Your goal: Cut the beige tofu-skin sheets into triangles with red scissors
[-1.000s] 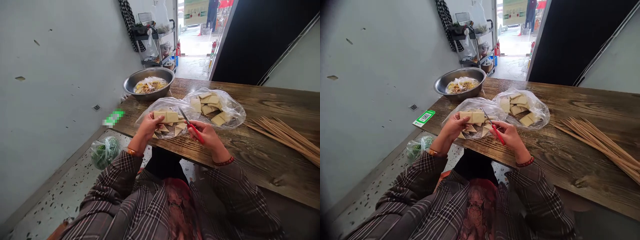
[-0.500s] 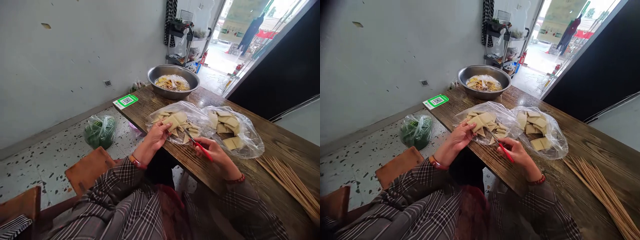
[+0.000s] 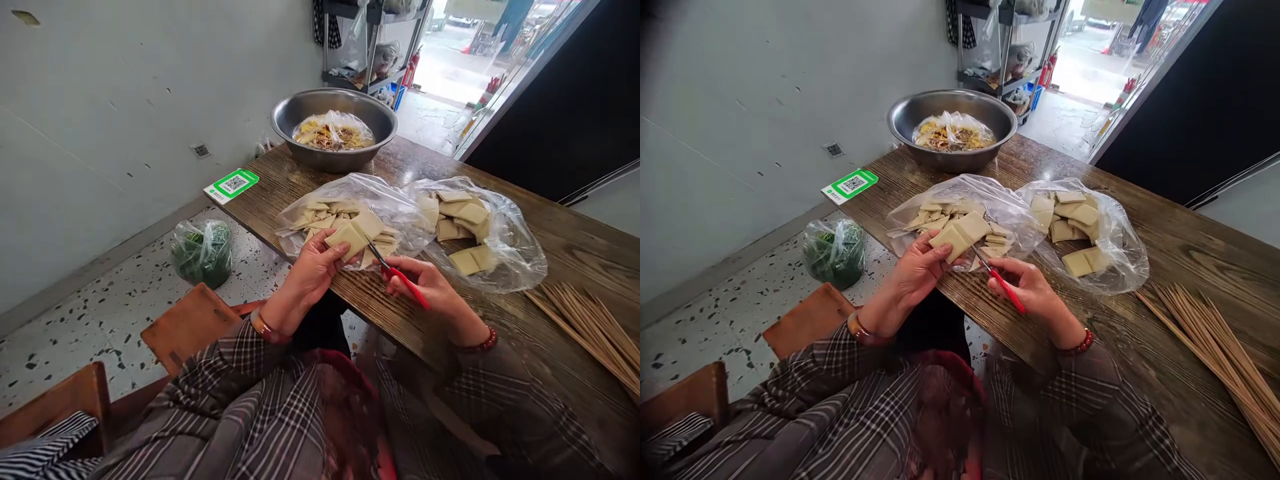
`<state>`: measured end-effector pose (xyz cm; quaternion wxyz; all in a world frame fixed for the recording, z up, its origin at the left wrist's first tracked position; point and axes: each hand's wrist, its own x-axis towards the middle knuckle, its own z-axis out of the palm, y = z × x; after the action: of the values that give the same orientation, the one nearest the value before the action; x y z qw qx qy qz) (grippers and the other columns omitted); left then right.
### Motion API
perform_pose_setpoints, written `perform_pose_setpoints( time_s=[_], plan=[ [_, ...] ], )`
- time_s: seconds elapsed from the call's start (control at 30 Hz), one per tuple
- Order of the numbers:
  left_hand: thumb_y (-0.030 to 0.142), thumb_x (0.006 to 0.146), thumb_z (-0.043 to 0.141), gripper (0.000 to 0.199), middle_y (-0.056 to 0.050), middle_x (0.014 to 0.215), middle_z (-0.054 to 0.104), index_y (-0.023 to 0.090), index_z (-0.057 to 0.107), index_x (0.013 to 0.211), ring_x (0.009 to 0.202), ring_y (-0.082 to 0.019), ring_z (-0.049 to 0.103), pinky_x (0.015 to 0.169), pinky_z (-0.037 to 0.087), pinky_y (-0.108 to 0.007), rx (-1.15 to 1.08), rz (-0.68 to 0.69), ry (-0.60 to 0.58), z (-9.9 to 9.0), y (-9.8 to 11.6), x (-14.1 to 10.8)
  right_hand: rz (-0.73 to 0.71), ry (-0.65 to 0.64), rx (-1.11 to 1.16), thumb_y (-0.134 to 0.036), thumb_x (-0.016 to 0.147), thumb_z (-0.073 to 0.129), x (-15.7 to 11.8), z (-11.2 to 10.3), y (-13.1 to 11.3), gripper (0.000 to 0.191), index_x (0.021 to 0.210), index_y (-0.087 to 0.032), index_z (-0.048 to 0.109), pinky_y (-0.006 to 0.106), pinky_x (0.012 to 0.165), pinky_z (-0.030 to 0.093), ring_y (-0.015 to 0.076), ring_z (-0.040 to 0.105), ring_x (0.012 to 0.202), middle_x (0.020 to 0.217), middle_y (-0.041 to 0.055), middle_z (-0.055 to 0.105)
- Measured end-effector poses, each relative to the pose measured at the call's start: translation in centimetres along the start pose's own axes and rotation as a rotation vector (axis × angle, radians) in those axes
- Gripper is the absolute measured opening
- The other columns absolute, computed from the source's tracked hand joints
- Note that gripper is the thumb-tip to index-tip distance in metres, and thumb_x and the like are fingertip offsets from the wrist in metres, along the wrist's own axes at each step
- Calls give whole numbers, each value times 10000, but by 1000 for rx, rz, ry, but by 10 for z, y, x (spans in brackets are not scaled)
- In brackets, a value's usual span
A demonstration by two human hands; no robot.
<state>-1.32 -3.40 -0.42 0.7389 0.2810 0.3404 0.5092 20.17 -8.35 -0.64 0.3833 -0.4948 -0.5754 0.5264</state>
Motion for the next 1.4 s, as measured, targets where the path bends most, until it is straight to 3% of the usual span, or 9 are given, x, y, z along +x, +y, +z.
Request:
perform_pose_setpoints(
  time_s=[0.3,0.97,1.4],
  plan=[
    [260,597,919,506,-17,881,721,169,591,972,695,-171,727,534,527,-209,141,36,-6,0,0,-7,30,-4,86,-641,707,787,-4,9,2,581,1078,-194,760,279,538,493,134,563,595,751,35,655],
    [290,497,964,590,-5,823,713,147,586,927,634,-154,709,526,548,-214,117,67,33,9,2,-9,26,-80,46,-648,764,730,-6,12,-5,635,1160,-152,725,261,507,407,117,481,567,681,0,550],
    [269,500,958,580,5,803,717,157,583,928,625,-145,697,577,542,-233,104,73,21,13,1,-10,13,-56,58,-601,778,728,-7,14,-9,604,1156,-130,728,254,494,413,105,484,531,646,-14,541]
  ],
)
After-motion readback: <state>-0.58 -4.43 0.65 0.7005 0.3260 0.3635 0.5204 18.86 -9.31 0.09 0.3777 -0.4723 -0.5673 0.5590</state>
